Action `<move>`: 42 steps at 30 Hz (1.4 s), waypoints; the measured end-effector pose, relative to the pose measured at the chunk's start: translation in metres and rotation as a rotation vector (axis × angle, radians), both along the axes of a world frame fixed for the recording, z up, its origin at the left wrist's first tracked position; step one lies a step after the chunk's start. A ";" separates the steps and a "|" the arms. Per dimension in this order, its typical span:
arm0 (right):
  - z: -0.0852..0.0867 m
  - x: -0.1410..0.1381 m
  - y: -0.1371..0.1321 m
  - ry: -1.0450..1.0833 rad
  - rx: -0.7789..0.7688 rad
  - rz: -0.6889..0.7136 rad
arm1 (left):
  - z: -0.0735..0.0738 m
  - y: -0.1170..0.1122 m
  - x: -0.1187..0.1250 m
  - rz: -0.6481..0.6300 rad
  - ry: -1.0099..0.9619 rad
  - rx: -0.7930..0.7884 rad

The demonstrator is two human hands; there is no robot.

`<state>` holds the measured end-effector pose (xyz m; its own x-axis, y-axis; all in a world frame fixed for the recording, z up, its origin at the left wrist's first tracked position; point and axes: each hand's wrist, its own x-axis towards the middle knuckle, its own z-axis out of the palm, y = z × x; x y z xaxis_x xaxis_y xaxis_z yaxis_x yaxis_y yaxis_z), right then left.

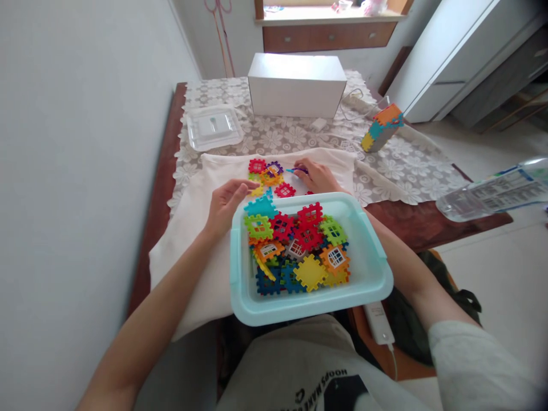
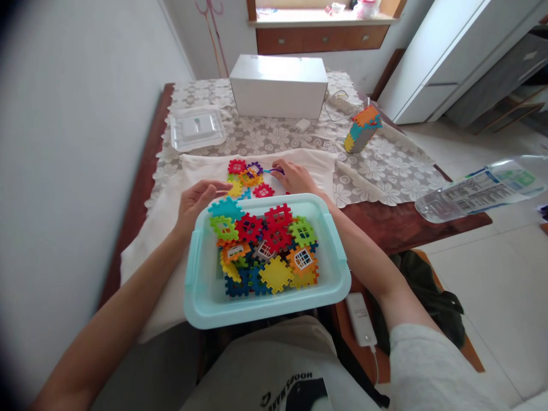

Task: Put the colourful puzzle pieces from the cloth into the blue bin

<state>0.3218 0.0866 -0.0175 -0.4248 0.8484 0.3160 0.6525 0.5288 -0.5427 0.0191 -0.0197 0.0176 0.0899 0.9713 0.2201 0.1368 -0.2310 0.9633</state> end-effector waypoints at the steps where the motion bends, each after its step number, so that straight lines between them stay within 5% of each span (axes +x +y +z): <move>1: -0.001 0.000 0.001 0.010 0.004 -0.028 | -0.005 0.004 -0.002 0.065 0.082 0.036; 6: -0.008 0.001 0.011 0.117 0.010 -0.131 | -0.027 0.023 -0.008 0.114 0.456 0.202; 9: -0.001 0.005 0.016 0.507 -0.081 -0.150 | -0.034 0.037 -0.003 0.041 0.681 0.189; 13: 0.034 0.019 0.002 0.925 -0.349 0.120 | -0.035 0.058 0.009 -0.047 0.892 0.117; 16: 0.059 0.029 -0.019 0.906 -0.521 0.335 | -0.031 0.064 0.013 -0.034 0.928 0.158; 19: 0.067 0.027 -0.029 0.784 -0.638 0.552 | -0.026 0.061 0.010 0.000 0.870 0.252; 21: 0.062 0.020 -0.029 0.783 -0.652 0.575 | -0.024 0.058 0.008 0.023 0.859 0.263; 25: 0.038 0.003 -0.020 0.811 -0.504 0.354 | -0.025 0.059 0.004 0.030 0.808 0.253; 29: 0.008 -0.004 -0.013 0.461 -0.230 0.219 | -0.026 0.058 0.002 -0.048 0.632 0.272; 33: -0.014 -0.005 -0.004 0.095 -0.120 0.288 | -0.026 0.053 0.002 -0.148 0.522 0.281; 37: -0.021 -0.005 0.004 0.081 -0.139 0.304 | -0.028 0.052 0.004 -0.161 0.575 0.279; 42: -0.017 -0.004 0.002 0.102 -0.078 0.160 | -0.031 0.052 0.001 -0.264 0.814 0.215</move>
